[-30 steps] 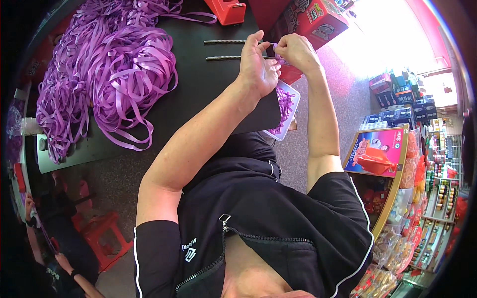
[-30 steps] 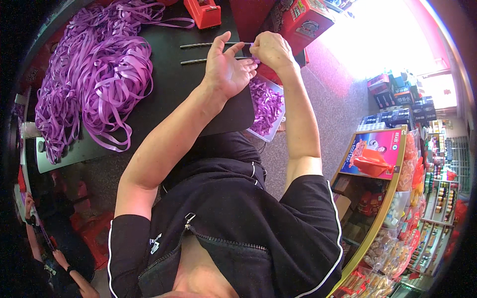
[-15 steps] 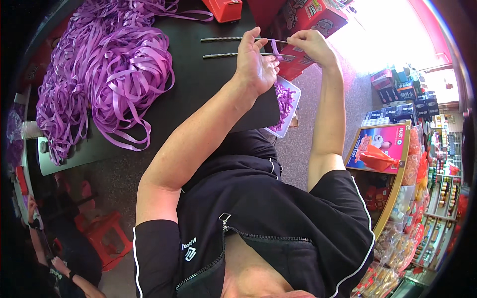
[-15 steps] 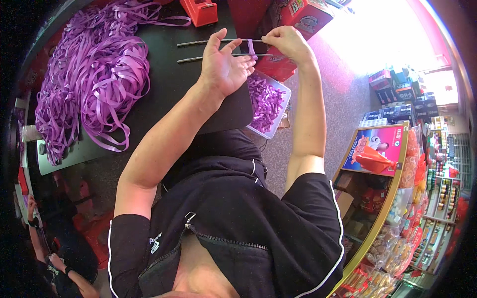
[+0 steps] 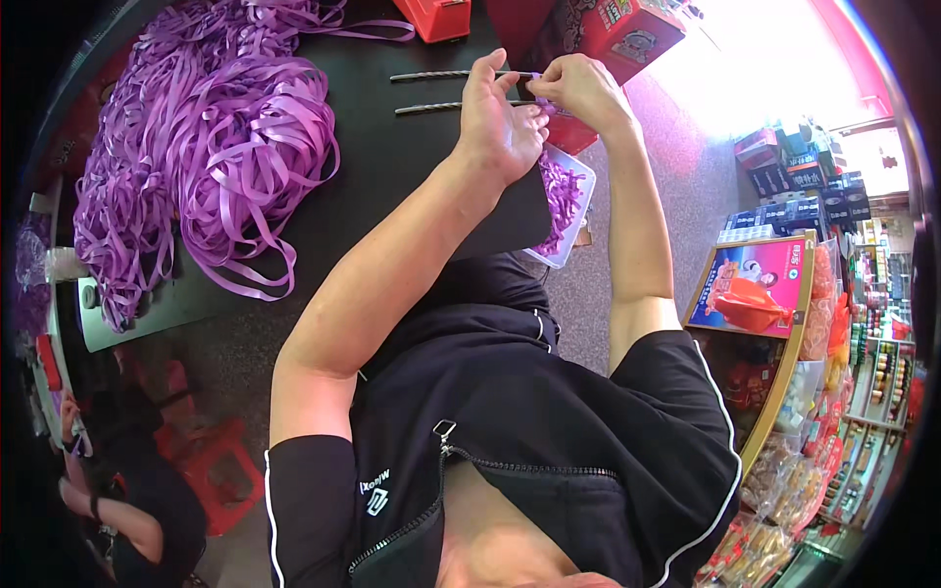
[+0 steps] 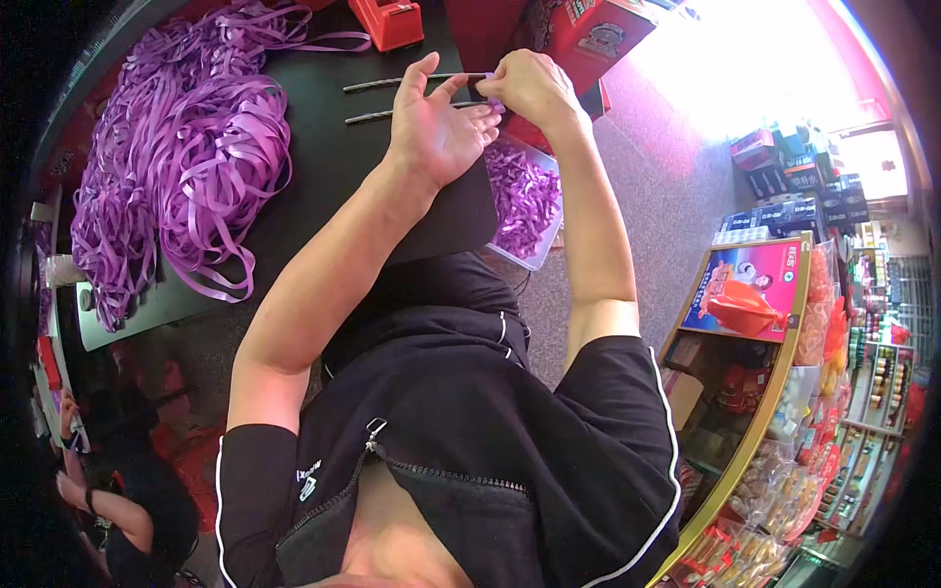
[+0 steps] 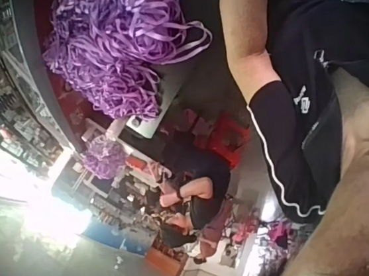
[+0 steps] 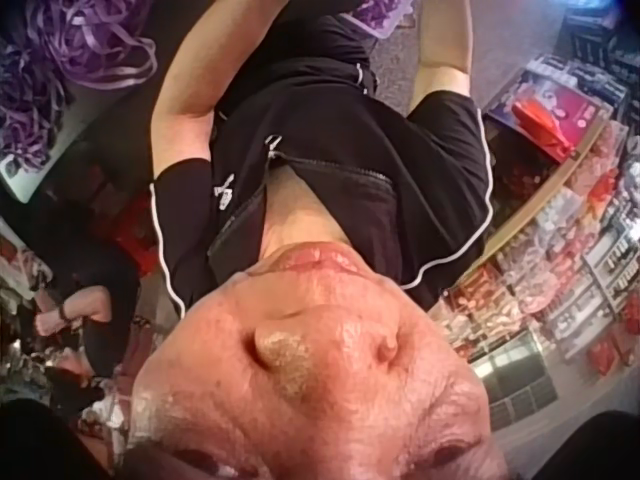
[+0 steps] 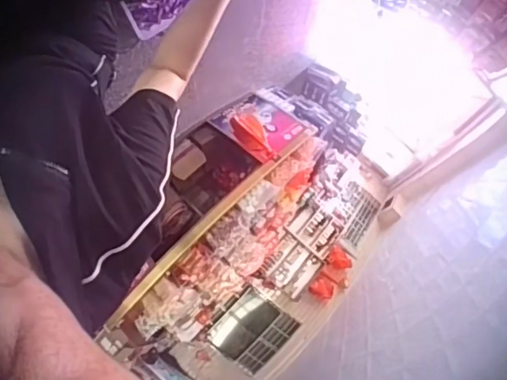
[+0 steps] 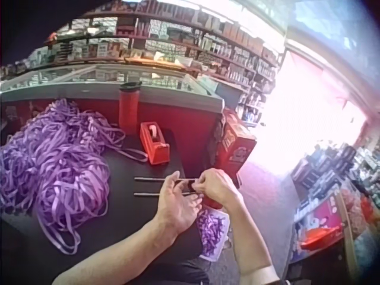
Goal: Making ribbon bows by wrapping purple ribbon around two parallel metal rods and tying them.
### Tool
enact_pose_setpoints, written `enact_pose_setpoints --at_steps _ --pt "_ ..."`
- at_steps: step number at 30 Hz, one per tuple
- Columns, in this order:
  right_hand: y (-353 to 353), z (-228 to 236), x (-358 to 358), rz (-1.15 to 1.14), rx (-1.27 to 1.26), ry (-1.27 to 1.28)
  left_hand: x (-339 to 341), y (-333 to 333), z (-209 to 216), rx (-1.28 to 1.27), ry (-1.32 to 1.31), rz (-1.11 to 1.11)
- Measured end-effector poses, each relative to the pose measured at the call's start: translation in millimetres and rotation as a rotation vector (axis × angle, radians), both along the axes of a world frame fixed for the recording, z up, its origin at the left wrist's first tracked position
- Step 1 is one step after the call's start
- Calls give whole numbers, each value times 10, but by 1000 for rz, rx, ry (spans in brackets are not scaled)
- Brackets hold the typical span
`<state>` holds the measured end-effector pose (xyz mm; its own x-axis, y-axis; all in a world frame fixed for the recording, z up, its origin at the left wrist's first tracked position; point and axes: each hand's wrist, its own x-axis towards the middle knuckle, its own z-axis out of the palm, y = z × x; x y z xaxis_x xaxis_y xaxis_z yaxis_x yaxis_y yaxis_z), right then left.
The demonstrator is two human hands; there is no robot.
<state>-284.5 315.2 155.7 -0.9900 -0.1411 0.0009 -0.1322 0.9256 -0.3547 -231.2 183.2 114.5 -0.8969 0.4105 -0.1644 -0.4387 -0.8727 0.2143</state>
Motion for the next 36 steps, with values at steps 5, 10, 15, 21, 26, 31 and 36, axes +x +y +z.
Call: enact_pose_setpoints --at_steps 5,10,15,21,26,31,36 --pt "-1 -21 -33 7 23 34 14 13 4 -10 -3 -3" --pt "-65 -27 -54 57 64 69 3 11 0 -21 -11 6" --pt "-162 -91 -63 43 149 117 -3 27 -7 1 16 8" --pt "59 -93 -126 71 -49 78 -5 5 -9 -9 -1 13" --pt "410 -351 -260 136 -258 17 28 15 0 -33 3 16" --pt "602 -553 -482 157 -455 -249 11 18 11 -50 12 -2" --pt "735 -681 -480 137 -412 -173 21 14 1 -66 42 -7"
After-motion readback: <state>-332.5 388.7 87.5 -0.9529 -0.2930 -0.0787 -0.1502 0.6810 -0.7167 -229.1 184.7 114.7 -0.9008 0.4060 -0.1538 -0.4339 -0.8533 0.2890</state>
